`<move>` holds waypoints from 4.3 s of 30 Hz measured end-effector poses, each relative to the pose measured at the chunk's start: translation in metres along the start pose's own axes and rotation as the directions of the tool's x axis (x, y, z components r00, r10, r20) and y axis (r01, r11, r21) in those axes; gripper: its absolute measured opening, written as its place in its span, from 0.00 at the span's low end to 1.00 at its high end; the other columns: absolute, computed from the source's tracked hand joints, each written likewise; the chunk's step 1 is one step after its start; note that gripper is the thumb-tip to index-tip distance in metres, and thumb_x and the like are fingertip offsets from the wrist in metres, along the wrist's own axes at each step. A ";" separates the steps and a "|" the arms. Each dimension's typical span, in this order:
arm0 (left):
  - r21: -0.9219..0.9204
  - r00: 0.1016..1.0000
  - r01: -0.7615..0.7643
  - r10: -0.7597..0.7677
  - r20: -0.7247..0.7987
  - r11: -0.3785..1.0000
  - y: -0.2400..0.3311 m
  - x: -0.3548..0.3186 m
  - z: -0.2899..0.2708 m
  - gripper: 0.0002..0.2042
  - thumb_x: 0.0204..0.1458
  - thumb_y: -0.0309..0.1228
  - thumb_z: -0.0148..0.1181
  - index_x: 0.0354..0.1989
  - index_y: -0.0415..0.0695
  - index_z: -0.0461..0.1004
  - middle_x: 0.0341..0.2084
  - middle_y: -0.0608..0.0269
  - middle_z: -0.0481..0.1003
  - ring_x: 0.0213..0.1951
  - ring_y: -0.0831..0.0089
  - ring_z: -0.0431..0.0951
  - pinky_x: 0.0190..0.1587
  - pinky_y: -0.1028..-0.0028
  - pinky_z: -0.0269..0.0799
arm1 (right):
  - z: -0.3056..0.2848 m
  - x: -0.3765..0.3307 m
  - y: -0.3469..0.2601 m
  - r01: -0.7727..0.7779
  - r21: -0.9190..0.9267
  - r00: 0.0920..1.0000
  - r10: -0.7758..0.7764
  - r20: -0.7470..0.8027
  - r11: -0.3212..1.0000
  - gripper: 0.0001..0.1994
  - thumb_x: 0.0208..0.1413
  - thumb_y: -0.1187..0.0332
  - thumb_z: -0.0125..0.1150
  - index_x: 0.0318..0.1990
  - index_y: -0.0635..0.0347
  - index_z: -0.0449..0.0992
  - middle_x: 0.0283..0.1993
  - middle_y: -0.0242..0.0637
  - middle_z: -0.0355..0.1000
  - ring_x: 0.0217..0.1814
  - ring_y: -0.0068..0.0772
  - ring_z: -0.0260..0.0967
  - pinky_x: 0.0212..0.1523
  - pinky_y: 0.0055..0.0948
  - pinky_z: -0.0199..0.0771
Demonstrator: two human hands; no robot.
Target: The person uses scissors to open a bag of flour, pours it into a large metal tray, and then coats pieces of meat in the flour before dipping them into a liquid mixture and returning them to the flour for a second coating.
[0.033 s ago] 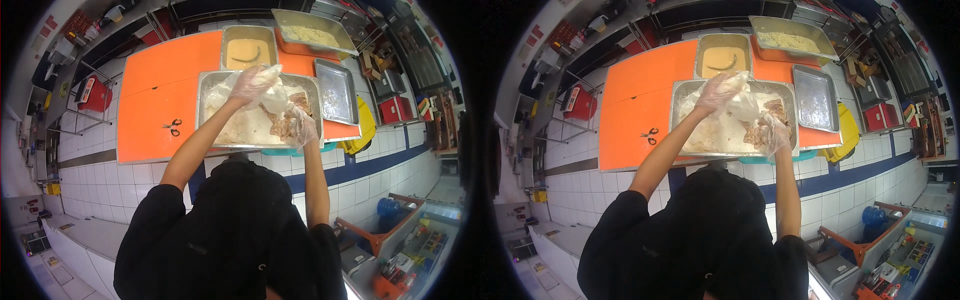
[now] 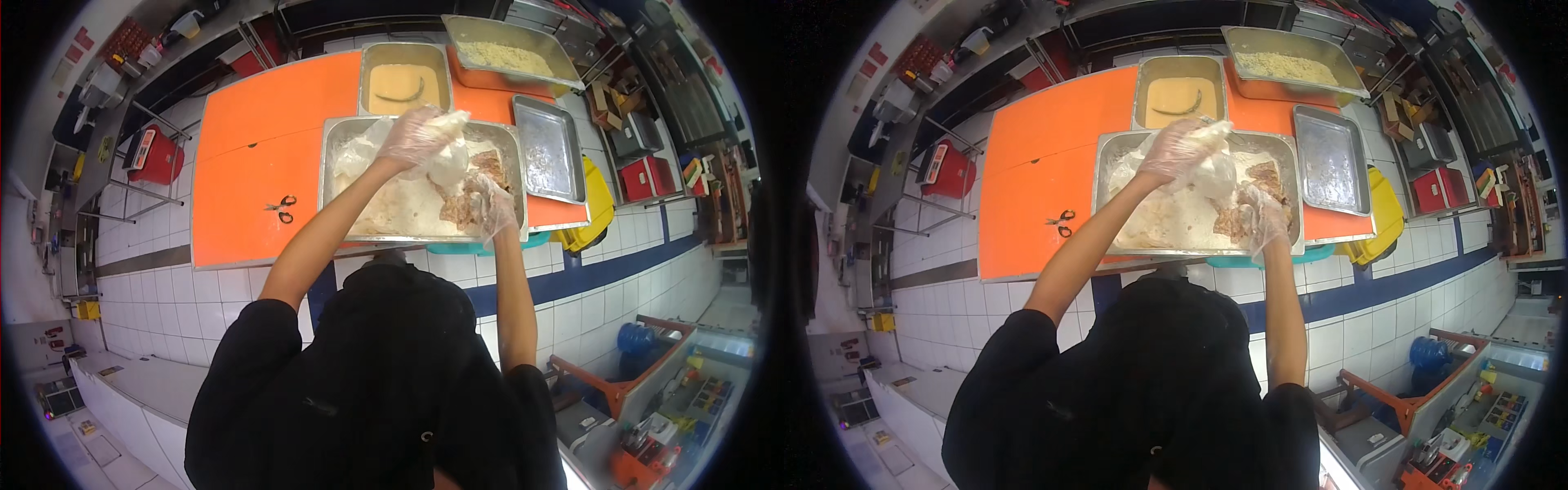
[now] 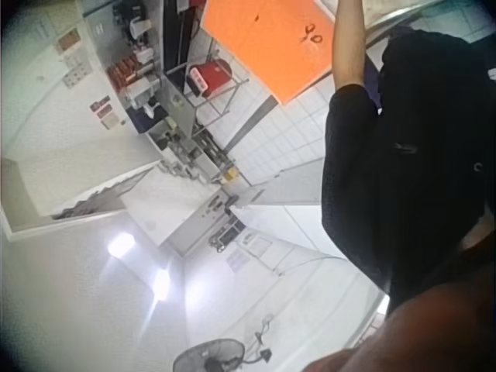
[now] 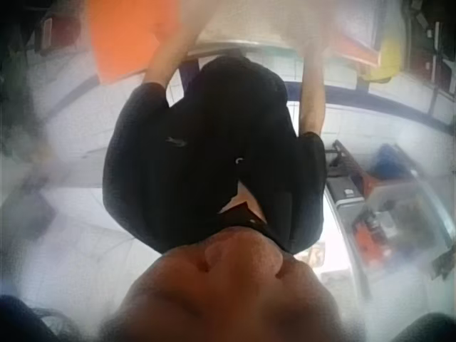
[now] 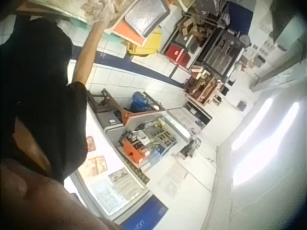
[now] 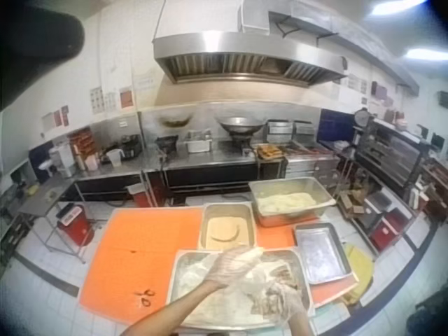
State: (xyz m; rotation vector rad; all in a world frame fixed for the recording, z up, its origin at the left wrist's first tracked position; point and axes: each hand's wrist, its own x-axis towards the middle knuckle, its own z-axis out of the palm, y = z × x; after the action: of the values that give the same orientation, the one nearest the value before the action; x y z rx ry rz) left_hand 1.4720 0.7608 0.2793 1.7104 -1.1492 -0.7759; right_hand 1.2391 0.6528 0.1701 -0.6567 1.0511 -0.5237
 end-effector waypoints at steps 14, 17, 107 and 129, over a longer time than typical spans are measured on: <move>0.475 0.892 -0.359 0.445 -0.079 0.803 0.043 0.041 0.049 0.22 0.49 0.49 0.70 0.45 0.46 0.79 0.40 0.53 0.78 0.45 0.52 0.79 0.49 0.57 0.75 | 0.038 -0.089 -0.115 0.623 -0.197 0.731 -0.475 0.490 0.757 0.29 0.59 0.74 0.67 0.67 0.70 0.66 0.60 0.39 0.74 0.57 0.27 0.73 0.51 0.23 0.78; 0.495 0.832 -0.417 0.539 -0.128 0.762 0.038 0.054 0.057 0.20 0.50 0.49 0.70 0.42 0.46 0.79 0.38 0.56 0.79 0.43 0.54 0.79 0.46 0.59 0.76 | 0.035 -0.071 -0.119 0.651 0.022 0.678 -0.594 0.433 0.759 0.26 0.60 0.74 0.66 0.65 0.70 0.67 0.58 0.37 0.75 0.53 0.26 0.75 0.49 0.24 0.79; 0.517 0.926 -0.135 -0.077 0.369 0.845 -0.187 -0.043 -0.053 0.27 0.46 0.32 0.65 0.58 0.40 0.75 0.50 0.41 0.79 0.54 0.48 0.79 0.58 0.59 0.75 | 0.041 -0.118 -0.091 0.602 -0.675 0.593 -0.805 0.018 0.427 0.11 0.63 0.70 0.61 0.47 0.68 0.81 0.39 0.32 0.78 0.37 0.23 0.72 0.41 0.24 0.72; -0.795 0.952 0.257 -0.283 0.113 0.550 -0.118 -0.043 0.052 0.31 0.59 0.24 0.63 0.72 0.41 0.60 0.65 0.54 0.68 0.60 0.67 0.74 0.61 0.69 0.72 | 0.134 -0.029 0.072 0.631 -0.176 0.769 -0.639 0.018 0.755 0.22 0.57 0.71 0.71 0.58 0.68 0.74 0.47 0.34 0.79 0.48 0.27 0.75 0.51 0.26 0.74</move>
State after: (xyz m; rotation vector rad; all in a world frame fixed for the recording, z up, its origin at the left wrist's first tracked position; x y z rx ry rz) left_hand 1.4537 0.8022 0.1511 1.0878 -0.3512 -1.2296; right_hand 1.3547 0.7546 0.1822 -1.1810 0.9005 -1.0535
